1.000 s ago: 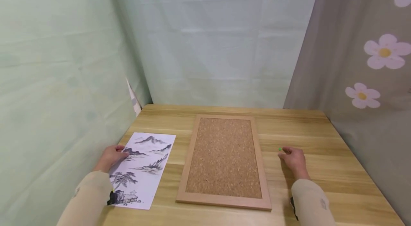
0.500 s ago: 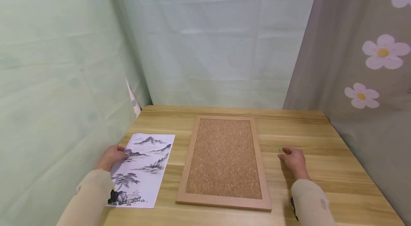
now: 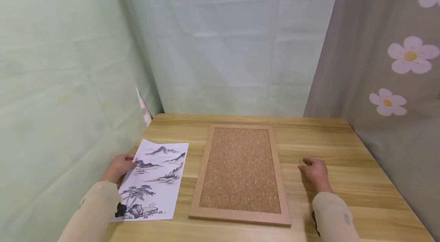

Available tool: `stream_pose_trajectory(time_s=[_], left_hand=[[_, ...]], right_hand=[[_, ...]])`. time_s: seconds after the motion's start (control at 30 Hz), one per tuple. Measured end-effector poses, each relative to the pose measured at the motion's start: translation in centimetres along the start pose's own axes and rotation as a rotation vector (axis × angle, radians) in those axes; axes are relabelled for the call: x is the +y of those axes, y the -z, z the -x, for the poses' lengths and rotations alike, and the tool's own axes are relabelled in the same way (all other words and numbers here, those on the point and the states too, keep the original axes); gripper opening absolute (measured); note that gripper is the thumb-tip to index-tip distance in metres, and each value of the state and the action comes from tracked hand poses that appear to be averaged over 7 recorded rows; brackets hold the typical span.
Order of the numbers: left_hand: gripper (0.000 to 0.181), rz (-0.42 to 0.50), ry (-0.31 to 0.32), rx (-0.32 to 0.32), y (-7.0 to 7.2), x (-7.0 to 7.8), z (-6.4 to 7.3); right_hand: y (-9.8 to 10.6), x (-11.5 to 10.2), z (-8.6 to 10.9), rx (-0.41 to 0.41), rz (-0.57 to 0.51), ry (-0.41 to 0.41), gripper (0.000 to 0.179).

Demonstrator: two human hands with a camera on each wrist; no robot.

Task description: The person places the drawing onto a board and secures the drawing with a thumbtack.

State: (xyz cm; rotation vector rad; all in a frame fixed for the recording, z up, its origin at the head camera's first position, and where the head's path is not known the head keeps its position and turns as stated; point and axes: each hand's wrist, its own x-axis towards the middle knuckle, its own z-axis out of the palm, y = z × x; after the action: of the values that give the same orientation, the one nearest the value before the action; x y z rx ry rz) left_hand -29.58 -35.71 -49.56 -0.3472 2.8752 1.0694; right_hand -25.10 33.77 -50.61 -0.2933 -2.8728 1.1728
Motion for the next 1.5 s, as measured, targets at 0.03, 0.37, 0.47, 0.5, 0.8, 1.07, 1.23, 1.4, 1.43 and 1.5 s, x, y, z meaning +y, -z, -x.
stream_pose_trajectory(time_s=[0.03,0.37,0.47,0.5,0.8,1.07,1.23,1.4,1.43,1.5], left_hand=[[0.038,0.009,-0.018,0.007,0.0,0.0,-0.1],[0.032,0.180,-0.139,-0.006,1.2,3.0,-0.1],[0.034,0.297,-0.148,-0.025,1.7,4.2,-0.5],[0.036,0.339,-0.148,-0.031,1.9,4.6,-0.6],[0.039,0.544,-0.184,-0.042,3.5,7.7,-1.3],[0.013,1.000,-0.253,-0.066,5.6,11.4,-1.5],[0.014,1.197,-0.247,-0.061,6.3,13.7,-1.6],[0.018,1.274,-0.261,-0.059,6.6,14.7,-1.7],[0.019,1.273,-0.264,-0.059,6.5,14.8,-1.8],[0.021,1.270,-0.266,-0.066,6.3,14.8,-1.8]], right_hand=[[0.0,0.0,0.0,-0.001,-0.001,-0.002,0.046],[-0.1,0.2,0.0,-0.014,-0.004,-0.001,0.048],[0.0,0.1,0.0,-0.021,-0.007,0.001,0.048],[0.0,0.1,0.0,-0.023,-0.009,0.002,0.048],[0.0,0.1,0.1,-0.011,-0.004,0.013,0.047],[0.0,0.1,0.1,-0.026,-0.017,0.003,0.048],[0.2,-0.1,0.1,-0.025,-0.016,0.012,0.048],[-3.9,0.4,-1.4,-0.028,-0.074,0.040,0.048],[-5.2,0.5,-1.9,-0.031,-0.096,0.047,0.048],[-7.9,0.6,-2.9,-0.038,-0.142,0.063,0.049]])
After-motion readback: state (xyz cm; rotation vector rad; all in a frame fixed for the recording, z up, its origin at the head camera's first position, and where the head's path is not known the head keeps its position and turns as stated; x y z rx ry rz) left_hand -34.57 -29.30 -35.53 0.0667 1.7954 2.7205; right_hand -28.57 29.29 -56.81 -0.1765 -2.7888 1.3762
